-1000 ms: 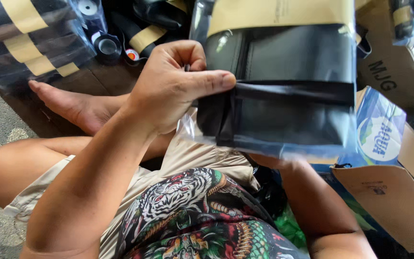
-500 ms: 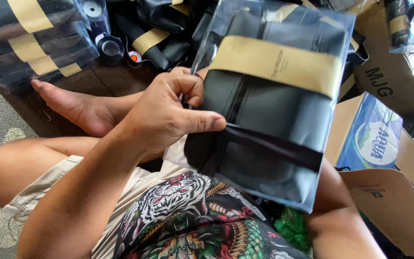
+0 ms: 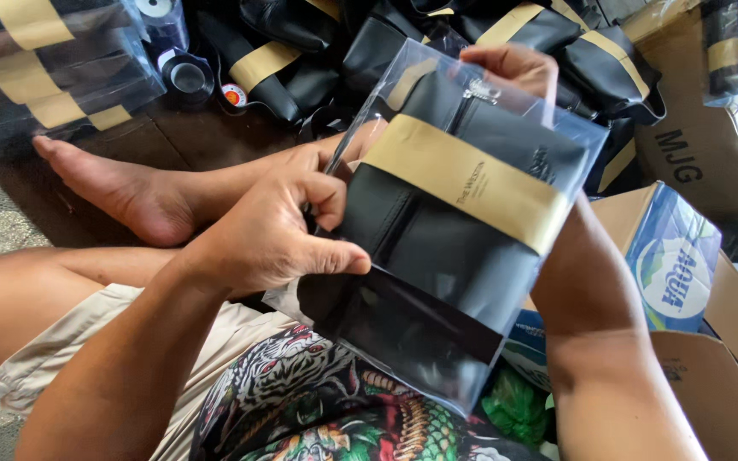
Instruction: The person sits cross-legged on the floor and ties a black ribbon around a black toiletry bag inside a clear plastic sleeve. They wrap the ribbon, form a bow, and adjust the loops and tails to secure the package.
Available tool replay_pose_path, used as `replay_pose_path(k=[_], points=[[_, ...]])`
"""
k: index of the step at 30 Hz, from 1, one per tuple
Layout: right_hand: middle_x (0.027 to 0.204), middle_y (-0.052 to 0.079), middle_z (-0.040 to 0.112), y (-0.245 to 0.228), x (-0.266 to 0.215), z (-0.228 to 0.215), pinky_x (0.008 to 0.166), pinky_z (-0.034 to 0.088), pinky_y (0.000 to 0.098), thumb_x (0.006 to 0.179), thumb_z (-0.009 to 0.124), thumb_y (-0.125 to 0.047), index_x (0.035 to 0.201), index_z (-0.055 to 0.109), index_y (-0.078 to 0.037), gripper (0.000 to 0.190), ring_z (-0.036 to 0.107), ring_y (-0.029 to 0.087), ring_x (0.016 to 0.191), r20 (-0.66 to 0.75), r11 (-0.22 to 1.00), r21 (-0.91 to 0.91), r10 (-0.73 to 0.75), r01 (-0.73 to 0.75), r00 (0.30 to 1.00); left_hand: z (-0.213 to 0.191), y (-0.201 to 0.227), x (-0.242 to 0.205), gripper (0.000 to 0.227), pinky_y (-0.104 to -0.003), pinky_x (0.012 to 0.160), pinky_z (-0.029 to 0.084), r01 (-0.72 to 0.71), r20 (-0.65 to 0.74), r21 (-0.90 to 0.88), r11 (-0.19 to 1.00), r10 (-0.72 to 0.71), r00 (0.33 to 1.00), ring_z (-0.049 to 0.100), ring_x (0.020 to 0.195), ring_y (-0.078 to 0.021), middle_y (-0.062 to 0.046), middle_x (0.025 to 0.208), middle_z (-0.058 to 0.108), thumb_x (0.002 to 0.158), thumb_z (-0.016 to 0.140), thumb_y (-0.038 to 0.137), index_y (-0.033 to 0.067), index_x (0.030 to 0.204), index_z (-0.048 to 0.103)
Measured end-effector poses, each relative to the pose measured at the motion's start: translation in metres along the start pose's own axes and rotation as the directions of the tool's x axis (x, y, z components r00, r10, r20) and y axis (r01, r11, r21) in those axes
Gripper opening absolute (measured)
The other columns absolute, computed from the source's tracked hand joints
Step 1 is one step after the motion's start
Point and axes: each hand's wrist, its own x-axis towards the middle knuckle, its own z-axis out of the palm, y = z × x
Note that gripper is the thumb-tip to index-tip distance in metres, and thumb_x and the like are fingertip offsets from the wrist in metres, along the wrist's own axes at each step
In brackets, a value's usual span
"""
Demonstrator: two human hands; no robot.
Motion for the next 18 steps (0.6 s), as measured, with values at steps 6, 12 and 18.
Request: replay_pose_path(k=[6,12,18], points=[[0.1,0.018,0.077,0.004,0.045,-0.003,0.069,0.068,0.0305,0.091,0.063,0.015,0.097,0.072,-0.003,0.021,0.077,0.022,0.077,-0.148,0.874,0.444,0.291,-0.199,0.945,-0.007,-0.014,0.008,0.058,-0.019,0.07,0.035,0.047,-0.015,0.184,0.982,-0.045,0.999,0.042,0.093,-0.0076,0.001,0.1,0.043,0.063,0.1,0.019,0.0202,0.062,0.043],[0.1,0.005,0.073,0.006,0.069,-0.02,0.088,0.062,0.0367,0.079,0.065,-0.012,0.1,0.069,-0.011,0.022,0.076,0.019,0.098,0.038,0.895,0.304,0.332,-0.327,0.942,0.005,-0.04,0.028,0.051,-0.029,0.091,0.045,0.017,-0.039,0.27,0.963,-0.007,0.999,0.05,0.102,-0.0186,-0.007,0.115,0.041,0.066,0.098,0.025,0.018,0.063,0.047],[0.094,0.006,0.071,0.005,0.067,-0.004,0.072,0.065,0.0284,0.095,0.066,0.015,0.091,0.066,-0.007,0.023,0.074,0.019,0.083,-0.114,0.916,0.286,0.325,-0.282,0.939,0.042,-0.099,0.037,0.047,-0.028,0.08,0.049,0.176,-0.152,0.277,0.945,-0.138,0.979,0.059,0.082,-0.0175,-0.01,0.128,0.041,0.065,0.096,0.029,0.0172,0.062,0.05]])
